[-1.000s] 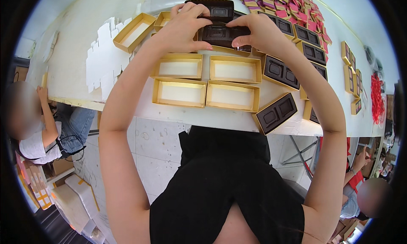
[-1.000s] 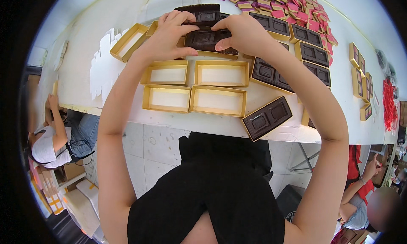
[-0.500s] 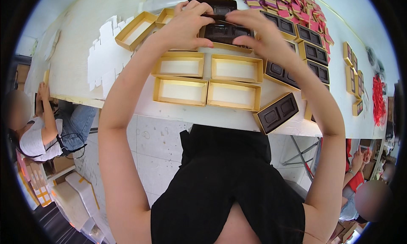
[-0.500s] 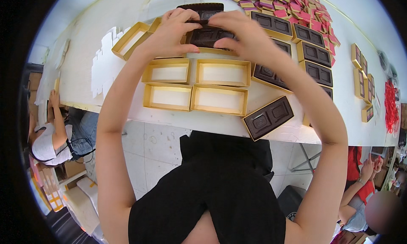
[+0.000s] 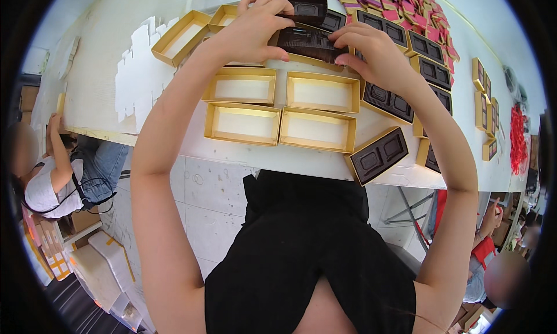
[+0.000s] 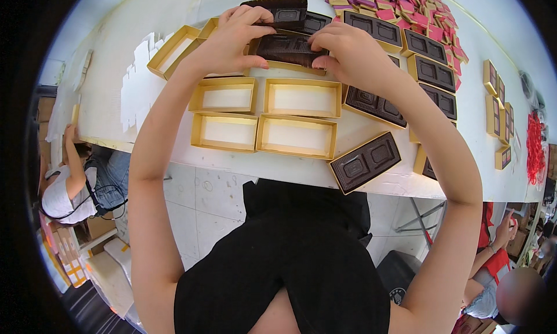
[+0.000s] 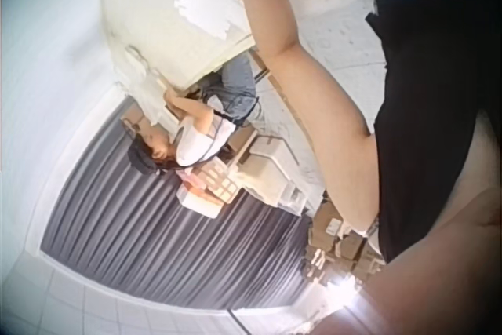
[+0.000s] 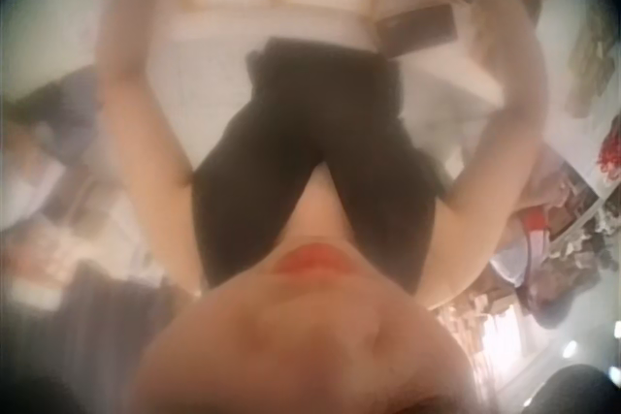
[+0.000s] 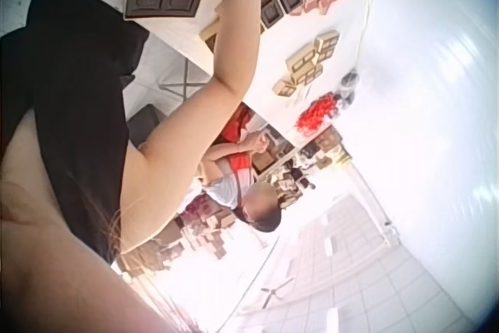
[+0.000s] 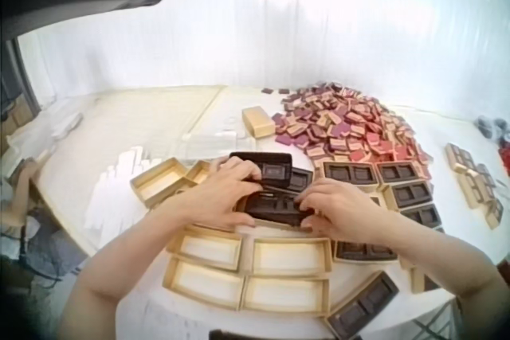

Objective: The person assembles small cosmetic palettes by placing dark plastic inserts into gold cardboard boxes and then inserting pink and purple rectangular inserts into the compartments. The person arranges the completed units on the table.

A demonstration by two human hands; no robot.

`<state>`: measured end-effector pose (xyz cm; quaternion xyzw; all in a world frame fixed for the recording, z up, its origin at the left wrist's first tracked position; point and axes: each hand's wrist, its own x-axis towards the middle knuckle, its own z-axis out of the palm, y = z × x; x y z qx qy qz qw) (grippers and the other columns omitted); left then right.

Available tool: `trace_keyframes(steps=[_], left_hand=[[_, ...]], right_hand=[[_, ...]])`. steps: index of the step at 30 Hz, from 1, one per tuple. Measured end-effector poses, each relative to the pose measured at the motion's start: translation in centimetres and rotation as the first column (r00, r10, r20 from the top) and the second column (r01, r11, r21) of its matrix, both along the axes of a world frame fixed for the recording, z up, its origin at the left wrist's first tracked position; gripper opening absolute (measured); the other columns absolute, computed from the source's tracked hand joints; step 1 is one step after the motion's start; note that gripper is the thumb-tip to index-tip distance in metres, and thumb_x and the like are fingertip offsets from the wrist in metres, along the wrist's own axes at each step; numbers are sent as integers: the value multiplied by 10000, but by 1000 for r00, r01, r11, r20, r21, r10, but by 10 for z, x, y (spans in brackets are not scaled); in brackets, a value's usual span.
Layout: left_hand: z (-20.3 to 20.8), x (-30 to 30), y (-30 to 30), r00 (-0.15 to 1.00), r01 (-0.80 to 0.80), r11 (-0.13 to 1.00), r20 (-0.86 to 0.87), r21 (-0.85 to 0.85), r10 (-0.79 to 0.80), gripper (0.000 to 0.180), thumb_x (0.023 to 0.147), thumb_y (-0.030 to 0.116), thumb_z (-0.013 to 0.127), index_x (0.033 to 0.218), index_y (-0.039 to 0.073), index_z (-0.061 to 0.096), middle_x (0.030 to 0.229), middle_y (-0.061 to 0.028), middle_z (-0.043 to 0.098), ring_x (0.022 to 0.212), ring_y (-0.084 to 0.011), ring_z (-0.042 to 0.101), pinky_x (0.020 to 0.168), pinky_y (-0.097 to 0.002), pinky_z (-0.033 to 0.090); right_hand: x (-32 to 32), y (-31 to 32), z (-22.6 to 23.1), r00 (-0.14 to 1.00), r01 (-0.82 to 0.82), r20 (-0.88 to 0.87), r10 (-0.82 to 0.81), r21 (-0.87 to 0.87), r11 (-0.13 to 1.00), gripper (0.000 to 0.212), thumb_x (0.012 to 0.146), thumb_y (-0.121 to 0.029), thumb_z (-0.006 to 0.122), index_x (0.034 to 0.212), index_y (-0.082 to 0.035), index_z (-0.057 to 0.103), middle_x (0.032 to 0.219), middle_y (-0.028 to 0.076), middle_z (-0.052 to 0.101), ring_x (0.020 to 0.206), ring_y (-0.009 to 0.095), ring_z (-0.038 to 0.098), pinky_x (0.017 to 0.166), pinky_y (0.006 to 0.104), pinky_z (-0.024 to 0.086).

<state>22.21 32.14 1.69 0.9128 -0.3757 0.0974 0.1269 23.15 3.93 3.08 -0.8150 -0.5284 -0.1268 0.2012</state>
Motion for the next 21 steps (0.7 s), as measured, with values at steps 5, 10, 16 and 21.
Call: trace_keyframes(steps=[5,10,16,21], left_hand=[[-1,2,-1,1000,19,1000,11,0,-19,555,684,305,853,1126,26,668,1221,-45,519,1219,-232,455,1125,-460,228],[1,1,-1,998,-65,998,-11,-6,65,583,650,359,868,1097,35,680,1183,-33,531,1191,-221,470,1126,-460,224],[2,1,-1,999,-25,1000,21,3,25,617,646,391,863,1103,21,676,1197,-39,524,1213,-221,461,1127,-470,222],[1,6,0,1000,17,1000,-1,1,-17,626,651,393,859,1108,9,671,1213,-44,515,1240,-222,448,1128,-474,220]], right_hand=[[-3,7,-7,979,117,179,-100,-87,989,146,830,-57,675,955,4,628,1001,119,668,1002,301,629,845,379,547],[-6,1,-13,982,68,177,-60,-41,997,168,826,-27,674,985,11,638,1102,116,676,1050,301,636,869,366,553],[9,-12,2,996,-32,-87,25,-88,996,200,813,13,689,1005,7,634,1165,93,656,1070,296,632,874,356,550],[11,-6,6,987,-85,128,101,-126,988,216,774,0,716,971,-2,629,1080,83,667,1002,285,633,831,369,543]])
